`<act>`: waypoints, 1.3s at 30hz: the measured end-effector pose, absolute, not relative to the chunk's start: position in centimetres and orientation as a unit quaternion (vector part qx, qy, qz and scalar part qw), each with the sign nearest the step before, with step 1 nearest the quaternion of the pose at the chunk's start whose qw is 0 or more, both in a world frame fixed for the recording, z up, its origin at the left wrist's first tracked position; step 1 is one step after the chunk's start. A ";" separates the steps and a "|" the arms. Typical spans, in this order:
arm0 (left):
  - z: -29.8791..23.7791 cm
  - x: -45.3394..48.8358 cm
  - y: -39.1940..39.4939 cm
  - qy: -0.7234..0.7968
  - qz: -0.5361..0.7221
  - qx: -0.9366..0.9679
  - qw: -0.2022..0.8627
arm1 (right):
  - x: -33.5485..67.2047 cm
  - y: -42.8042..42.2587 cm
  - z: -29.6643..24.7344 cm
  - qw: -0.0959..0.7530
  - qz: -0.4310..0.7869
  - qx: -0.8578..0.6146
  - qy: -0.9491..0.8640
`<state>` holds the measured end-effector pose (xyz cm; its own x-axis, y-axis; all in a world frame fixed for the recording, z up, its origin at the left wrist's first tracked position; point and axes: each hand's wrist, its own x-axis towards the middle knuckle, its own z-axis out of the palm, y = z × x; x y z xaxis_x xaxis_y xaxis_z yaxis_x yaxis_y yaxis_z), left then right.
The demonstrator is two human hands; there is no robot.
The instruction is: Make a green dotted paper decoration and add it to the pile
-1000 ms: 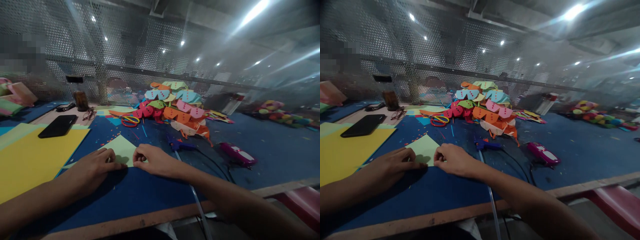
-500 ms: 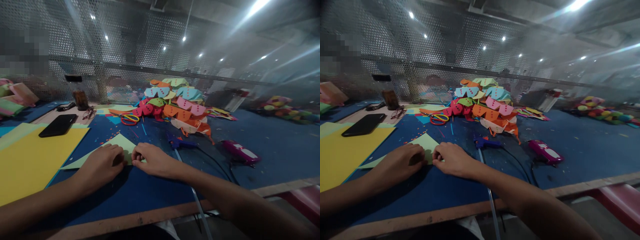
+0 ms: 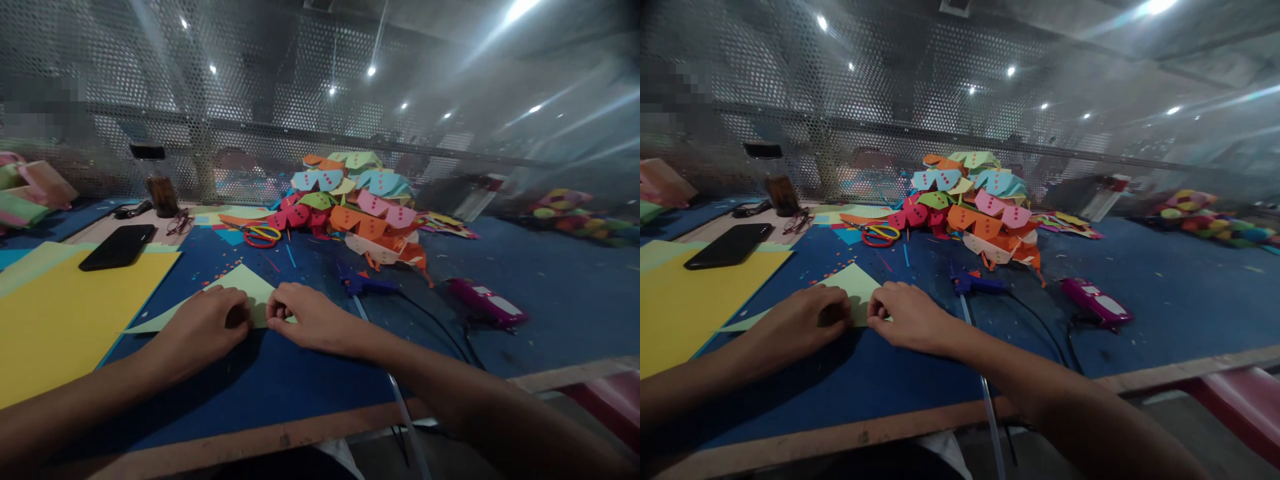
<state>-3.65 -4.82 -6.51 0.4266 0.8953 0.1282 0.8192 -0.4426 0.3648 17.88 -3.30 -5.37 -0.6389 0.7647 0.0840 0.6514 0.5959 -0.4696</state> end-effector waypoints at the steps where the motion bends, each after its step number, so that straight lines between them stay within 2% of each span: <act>1: -6.5 -3.8 -4.8 0.514 0.151 0.834 0.130 | 17.9 -3.3 -5.4 0.139 0.203 -0.401 -0.882; 19: -6.4 -5.8 -4.9 0.511 0.160 0.828 0.164 | 18.0 -3.3 -5.4 0.143 0.211 -0.395 -0.883; 39: -6.8 -8.3 -5.3 0.509 0.175 0.830 0.147 | 18.1 -3.2 -5.4 0.144 0.210 -0.395 -0.883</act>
